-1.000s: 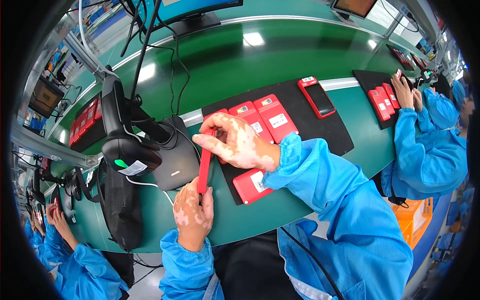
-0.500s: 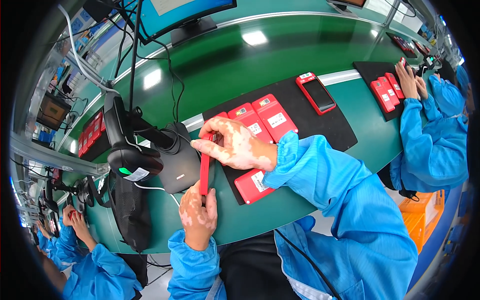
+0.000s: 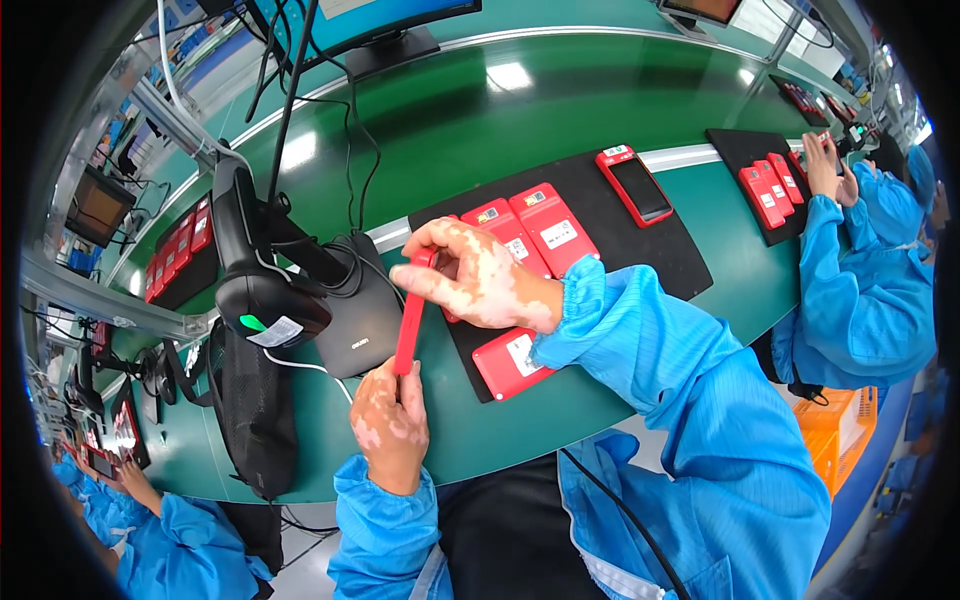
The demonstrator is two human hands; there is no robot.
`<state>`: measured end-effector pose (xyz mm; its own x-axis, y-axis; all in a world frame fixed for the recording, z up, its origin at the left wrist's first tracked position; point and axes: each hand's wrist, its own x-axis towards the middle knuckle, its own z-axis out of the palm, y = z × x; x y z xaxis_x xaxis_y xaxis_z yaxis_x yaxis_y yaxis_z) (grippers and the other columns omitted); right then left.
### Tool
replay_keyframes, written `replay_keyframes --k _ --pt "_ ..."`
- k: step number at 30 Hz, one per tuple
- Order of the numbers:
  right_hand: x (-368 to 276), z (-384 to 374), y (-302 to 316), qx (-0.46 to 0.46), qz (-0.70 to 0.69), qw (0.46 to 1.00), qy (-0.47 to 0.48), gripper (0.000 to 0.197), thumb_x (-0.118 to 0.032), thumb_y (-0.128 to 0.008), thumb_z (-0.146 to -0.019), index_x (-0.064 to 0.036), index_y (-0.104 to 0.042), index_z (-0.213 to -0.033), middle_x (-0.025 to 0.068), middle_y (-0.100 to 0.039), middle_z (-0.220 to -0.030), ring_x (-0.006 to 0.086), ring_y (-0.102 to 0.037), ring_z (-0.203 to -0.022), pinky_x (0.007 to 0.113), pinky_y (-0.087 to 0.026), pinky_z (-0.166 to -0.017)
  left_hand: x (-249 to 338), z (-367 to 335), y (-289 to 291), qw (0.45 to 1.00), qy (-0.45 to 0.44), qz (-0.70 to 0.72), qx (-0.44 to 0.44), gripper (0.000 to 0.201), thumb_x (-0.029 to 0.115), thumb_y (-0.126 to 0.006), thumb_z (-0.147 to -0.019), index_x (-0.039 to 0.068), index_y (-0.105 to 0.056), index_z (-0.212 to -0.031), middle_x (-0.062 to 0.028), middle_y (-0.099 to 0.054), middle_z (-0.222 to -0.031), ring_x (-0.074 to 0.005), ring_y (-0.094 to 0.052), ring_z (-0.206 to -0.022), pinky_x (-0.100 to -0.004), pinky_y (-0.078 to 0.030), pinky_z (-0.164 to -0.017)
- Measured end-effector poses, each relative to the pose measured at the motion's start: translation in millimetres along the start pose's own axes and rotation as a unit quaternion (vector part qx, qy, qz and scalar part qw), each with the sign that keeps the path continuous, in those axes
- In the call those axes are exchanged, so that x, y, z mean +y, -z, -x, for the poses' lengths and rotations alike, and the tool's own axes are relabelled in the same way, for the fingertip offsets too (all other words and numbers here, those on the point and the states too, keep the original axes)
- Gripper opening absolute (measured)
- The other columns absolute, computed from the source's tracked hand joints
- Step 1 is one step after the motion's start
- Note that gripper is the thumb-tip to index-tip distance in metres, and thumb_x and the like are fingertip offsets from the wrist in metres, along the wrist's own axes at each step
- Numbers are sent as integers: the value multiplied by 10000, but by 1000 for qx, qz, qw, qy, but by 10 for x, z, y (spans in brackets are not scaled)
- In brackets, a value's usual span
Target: Scan and sort handheld electronic devices at an assembly line.
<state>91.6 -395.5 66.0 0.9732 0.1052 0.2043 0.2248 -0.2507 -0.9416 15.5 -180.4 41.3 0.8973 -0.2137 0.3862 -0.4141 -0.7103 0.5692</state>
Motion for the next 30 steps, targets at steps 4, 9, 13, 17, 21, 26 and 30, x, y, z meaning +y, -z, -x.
replay_keyframes --k 4,9,13,17,21,26,30 --pt "47 29 -28 5 65 995 82 609 -416 -838 -930 21 -601 -1283 138 -659 -1014 195 -701 -824 332 -600 -753 9 -4 -1 999 -30 -14 18 149 14 -756 -926 -19 -717 -1067 -201 -720 -867 -386 -707 -783 -444 -559 -700" --pt "-31 -8 39 62 -16 998 -22 605 -406 -863 -910 10 -603 -1263 84 -691 -877 149 -700 -817 303 -577 -691 13 37 -34 999 -37 1 28 141 12 -748 -942 -20 -713 -1075 -206 -726 -860 -380 -717 -749 -434 -569 -671" --pt "126 -446 880 205 -154 966 35 459 -290 -840 -938 -30 -643 -1261 66 -711 -1114 132 -664 -1012 323 -553 -896 -42 107 1 998 -18 -17 52 131 13 -739 -957 -20 -705 -1078 -206 -732 -856 -371 -728 -741 -427 -577 -660" --pt "89 -187 1863 187 -222 957 29 355 -132 -598 -983 -9 -652 -1312 139 -715 -1266 224 -701 -1021 389 -592 -954 -15 46 -43 996 -81 -17 35 136 15 -754 -938 -10 -704 -1061 -192 -724 -835 -370 -713 -716 -431 -566 -635" --pt "219 80 2061 173 -180 959 -136 356 -136 -607 -999 4 -621 -1327 176 -704 -1298 274 -746 -1013 389 -638 -888 -9 -12 -82 994 -104 -18 18 169 12 -767 -921 4 -698 -1075 -181 -719 -827 -368 -707 -706 -436 -557 -625" --pt "431 89 2005 152 -86 974 -146 400 -252 -651 -1065 30 -559 -1333 198 -708 -1281 284 -778 -996 345 -666 -814 3 -28 -69 994 -104 -17 8 211 9 -766 -917 14 -681 -1109 -189 -725 -854 -370 -710 -716 -435 -563 -639" --pt "590 54 1944 182 211 956 -85 472 -364 -678 -1037 19 -650 -1313 176 -747 -1203 266 -714 -1137 373 -565 -1000 20 -41 -84 996 -92 -14 4 193 16 -767 -917 18 -684 -1091 -184 -729 -859 -373 -712 -727 -440 -566 -649"
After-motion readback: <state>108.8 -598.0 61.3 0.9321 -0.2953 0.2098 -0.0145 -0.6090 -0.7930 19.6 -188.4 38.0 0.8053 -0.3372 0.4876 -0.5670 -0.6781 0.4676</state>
